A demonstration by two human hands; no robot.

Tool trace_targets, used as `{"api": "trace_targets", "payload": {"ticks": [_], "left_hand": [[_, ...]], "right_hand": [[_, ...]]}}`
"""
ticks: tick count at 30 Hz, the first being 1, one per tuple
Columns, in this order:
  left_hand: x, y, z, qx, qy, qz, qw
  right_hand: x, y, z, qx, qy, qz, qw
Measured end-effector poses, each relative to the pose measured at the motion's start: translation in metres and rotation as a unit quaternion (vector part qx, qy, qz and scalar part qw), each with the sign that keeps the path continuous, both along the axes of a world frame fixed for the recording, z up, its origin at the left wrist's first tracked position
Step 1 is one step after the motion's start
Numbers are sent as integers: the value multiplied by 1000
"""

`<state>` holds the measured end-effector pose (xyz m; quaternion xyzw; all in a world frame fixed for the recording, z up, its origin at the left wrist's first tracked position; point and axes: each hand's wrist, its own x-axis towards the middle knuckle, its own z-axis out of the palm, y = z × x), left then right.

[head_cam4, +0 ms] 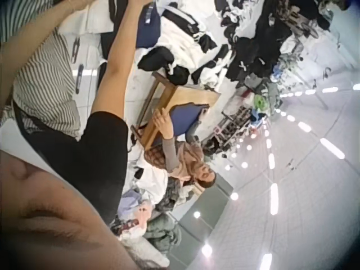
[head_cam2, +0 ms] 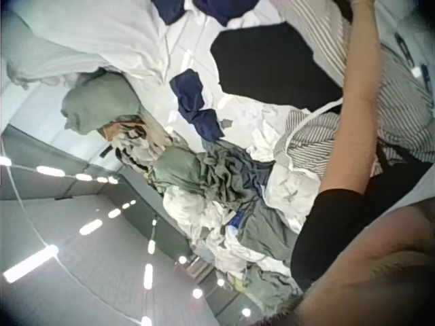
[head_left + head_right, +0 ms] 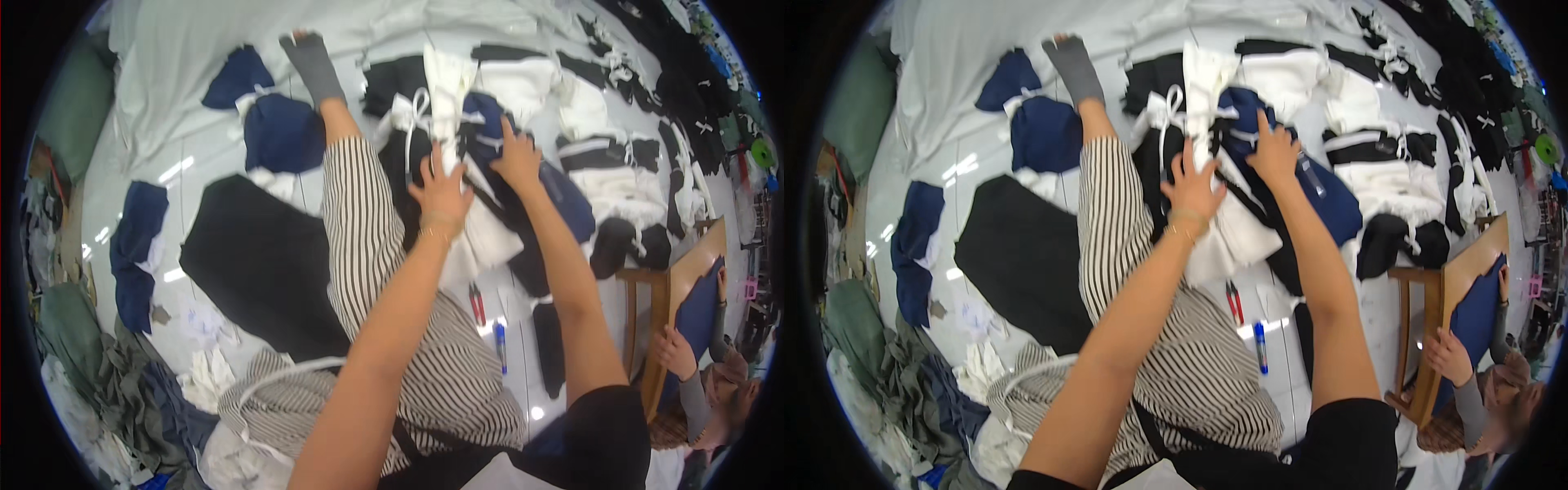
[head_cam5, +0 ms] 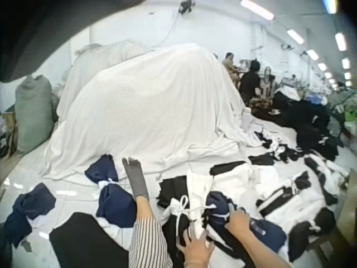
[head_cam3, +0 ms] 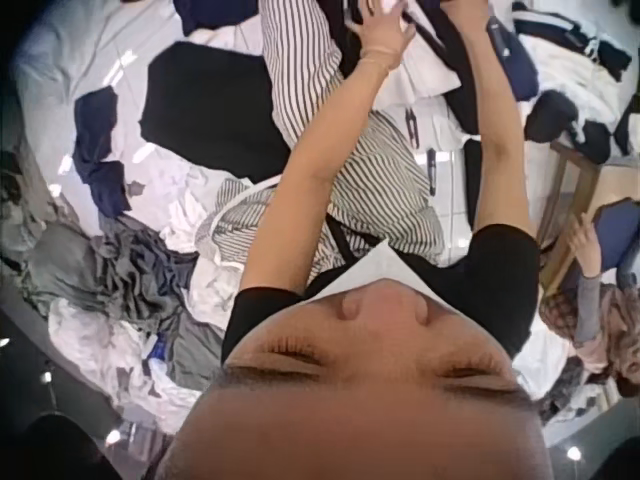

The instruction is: The person sits on the floor and bundles folded garments with white ribbons. They write on small white tags with a blue marker and attach the tags to the bundles. The person handles several dark-colored garments and places the finished bundles aside.

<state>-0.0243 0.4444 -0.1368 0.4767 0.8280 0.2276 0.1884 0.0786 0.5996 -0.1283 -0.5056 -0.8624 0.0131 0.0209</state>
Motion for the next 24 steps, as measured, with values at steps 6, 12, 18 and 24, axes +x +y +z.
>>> {"api": "trace_targets", "payload": {"ticks": [6, 12, 18, 24], "left_hand": [[23, -5, 7, -74, 39, 60, 995], [19, -5, -2, -70, 64, 46, 994], [17, -6, -5, -83, 80, 25, 993], [9, -5, -19, -57, 103, 18, 993]], "right_hand": [[36, 29, 72, -19, 83, -49, 995], [162, 60, 187, -123, 284, -71, 948], [260, -9, 298, -35, 514, -158, 843], [373, -56, 401, 100, 488, -245, 832]]}}
